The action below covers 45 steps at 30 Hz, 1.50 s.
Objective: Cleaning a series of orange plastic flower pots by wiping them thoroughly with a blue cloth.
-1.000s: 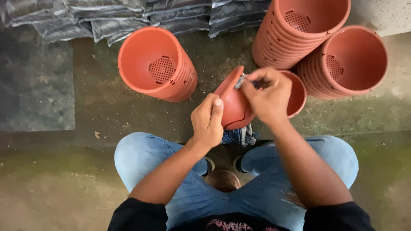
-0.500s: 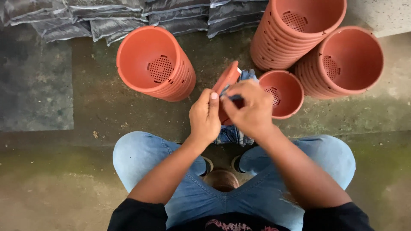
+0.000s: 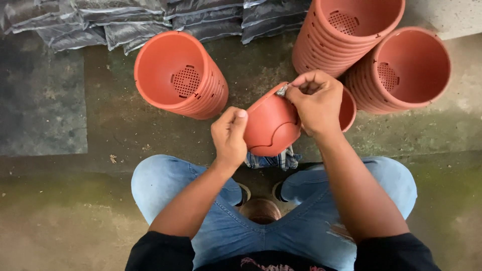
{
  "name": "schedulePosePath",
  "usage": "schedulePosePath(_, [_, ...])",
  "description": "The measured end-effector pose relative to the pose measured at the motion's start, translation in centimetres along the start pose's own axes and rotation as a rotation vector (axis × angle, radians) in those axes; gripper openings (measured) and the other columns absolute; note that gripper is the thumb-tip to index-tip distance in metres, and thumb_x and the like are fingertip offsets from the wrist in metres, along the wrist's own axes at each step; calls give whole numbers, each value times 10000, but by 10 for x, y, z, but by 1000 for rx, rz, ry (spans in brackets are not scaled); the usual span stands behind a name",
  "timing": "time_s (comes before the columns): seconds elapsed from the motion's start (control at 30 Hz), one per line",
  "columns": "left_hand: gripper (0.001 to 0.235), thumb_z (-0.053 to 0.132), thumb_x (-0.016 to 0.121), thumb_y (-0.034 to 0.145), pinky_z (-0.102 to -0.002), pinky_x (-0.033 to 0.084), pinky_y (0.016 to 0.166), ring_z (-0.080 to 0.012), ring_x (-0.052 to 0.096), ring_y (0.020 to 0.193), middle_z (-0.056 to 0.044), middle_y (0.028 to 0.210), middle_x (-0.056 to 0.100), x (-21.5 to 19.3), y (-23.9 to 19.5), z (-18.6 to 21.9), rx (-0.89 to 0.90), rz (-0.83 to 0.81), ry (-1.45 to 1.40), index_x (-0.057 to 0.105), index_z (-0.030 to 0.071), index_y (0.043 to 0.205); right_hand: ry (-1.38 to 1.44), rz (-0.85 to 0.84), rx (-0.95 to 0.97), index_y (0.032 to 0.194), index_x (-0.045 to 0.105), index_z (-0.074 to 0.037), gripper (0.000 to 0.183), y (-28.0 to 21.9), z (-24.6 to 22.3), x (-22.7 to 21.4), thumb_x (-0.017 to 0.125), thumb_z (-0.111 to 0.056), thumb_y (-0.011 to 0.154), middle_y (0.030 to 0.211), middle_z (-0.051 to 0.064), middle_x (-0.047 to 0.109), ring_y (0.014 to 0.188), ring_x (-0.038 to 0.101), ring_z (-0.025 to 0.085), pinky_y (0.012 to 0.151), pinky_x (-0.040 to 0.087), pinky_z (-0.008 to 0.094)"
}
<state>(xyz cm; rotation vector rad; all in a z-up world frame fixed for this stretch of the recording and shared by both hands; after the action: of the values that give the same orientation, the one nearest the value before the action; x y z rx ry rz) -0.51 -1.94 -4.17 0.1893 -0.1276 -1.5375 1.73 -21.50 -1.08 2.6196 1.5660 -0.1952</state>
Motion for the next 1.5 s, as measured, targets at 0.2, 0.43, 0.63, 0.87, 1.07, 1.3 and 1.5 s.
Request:
schedulePosePath(0.2, [359,244,594,1037,-239,348,567,-44,346,615,75,580,343,-3,0,-9,3,12,-65,573,123,700,-12,91,72,790,704,-40,128,8,15,0,809,5,732,611,23,597,564,521,63,479,420,236])
schedulePosePath(0.43, [343,260,689,990,-225,333,544,-46,347,573,49,558,347,-1,5,-2,5,10,7,611,102,696,-63,134,122,790,728,-69,115,13,15,-6,740,14,712,593,39,596,552,547,82,490,445,222])
schedulePosePath(0.63, [405,296,614,1044,-264,324,567,-74,380,627,48,588,358,-8,18,6,-66,-40,93,549,127,683,-59,71,-3,872,772,-87,155,12,2,-12,764,24,764,677,41,670,622,603,79,563,513,224])
schedulePosePath(0.87, [376,344,562,1048,-261,371,681,-96,447,724,82,678,465,-24,28,10,-296,-133,61,569,188,706,-255,-133,-109,906,805,-141,145,-1,-16,-12,759,-33,820,712,14,705,656,639,77,570,532,237])
schedulePosePath(1.07, [418,385,522,1044,-376,473,749,-222,594,780,-107,710,620,-12,14,-5,-340,-309,232,689,79,811,-382,-249,-393,901,809,-133,149,-33,-32,15,778,-36,792,841,60,766,823,757,249,732,598,340])
schedulePosePath(1.3, [383,323,462,1084,-303,458,799,-129,552,837,19,758,590,-16,9,-23,-265,-246,122,632,144,791,-377,-163,-206,863,756,-105,96,1,-10,-14,775,-37,799,711,8,705,656,660,105,642,553,262])
schedulePosePath(1.5, [491,325,458,1078,-538,400,1098,-459,578,1256,-344,1224,659,2,0,-20,-357,-269,177,663,-97,1222,-376,-201,-388,861,791,-151,165,-33,-34,18,786,-33,746,771,61,760,791,765,272,706,595,354])
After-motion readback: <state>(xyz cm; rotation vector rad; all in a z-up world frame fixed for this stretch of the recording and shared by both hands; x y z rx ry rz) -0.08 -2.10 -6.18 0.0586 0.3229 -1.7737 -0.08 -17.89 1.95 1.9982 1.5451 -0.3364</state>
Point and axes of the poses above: each hand's wrist, its own y-axis towards the middle knuckle, its own x-axis out of the palm, z = x × y, the point moved 1 cm from there along y, towards the middle knuckle
